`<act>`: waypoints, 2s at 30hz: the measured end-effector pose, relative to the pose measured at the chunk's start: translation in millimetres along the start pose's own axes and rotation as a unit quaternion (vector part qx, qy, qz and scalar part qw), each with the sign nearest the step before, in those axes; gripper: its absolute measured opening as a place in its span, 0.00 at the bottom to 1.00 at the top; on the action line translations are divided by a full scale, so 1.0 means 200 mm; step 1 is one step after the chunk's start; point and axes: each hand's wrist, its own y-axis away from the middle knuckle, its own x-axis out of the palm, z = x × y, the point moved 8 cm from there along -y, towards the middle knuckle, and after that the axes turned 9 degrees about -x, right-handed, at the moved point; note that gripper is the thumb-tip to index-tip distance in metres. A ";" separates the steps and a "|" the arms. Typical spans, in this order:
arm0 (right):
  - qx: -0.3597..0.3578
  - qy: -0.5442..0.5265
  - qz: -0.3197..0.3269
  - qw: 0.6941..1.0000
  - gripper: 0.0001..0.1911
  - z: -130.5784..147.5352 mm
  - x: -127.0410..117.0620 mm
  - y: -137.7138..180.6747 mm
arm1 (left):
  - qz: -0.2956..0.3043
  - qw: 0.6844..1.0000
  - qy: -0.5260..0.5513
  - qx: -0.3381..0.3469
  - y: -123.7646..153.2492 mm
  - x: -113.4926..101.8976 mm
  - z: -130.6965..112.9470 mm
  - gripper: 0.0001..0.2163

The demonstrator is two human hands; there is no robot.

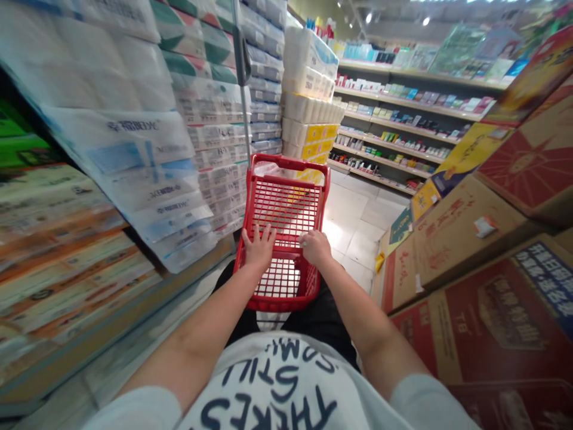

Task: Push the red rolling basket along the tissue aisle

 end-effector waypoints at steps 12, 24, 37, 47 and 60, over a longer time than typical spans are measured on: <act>-0.026 -0.035 0.043 0.998 0.08 0.07 0.05 -0.05 | 0.006 1.000 -0.012 0.000 -0.01 -0.01 0.06 0.29; -0.156 -0.091 0.040 0.983 0.11 0.23 0.01 -0.03 | 0.003 1.000 -0.009 0.002 0.00 -0.02 0.07 0.29; 0.011 -0.029 0.062 0.998 0.07 0.14 0.03 -0.03 | 0.001 0.999 -0.034 0.014 0.00 0.00 0.10 0.30; 0.005 -0.017 0.068 0.998 0.07 0.17 0.03 -0.02 | 0.038 0.998 -0.041 0.016 0.01 -0.01 0.11 0.31; 0.030 -0.028 0.024 0.999 0.07 0.17 0.02 0.02 | 0.046 0.998 -0.049 0.021 0.03 0.01 0.12 0.32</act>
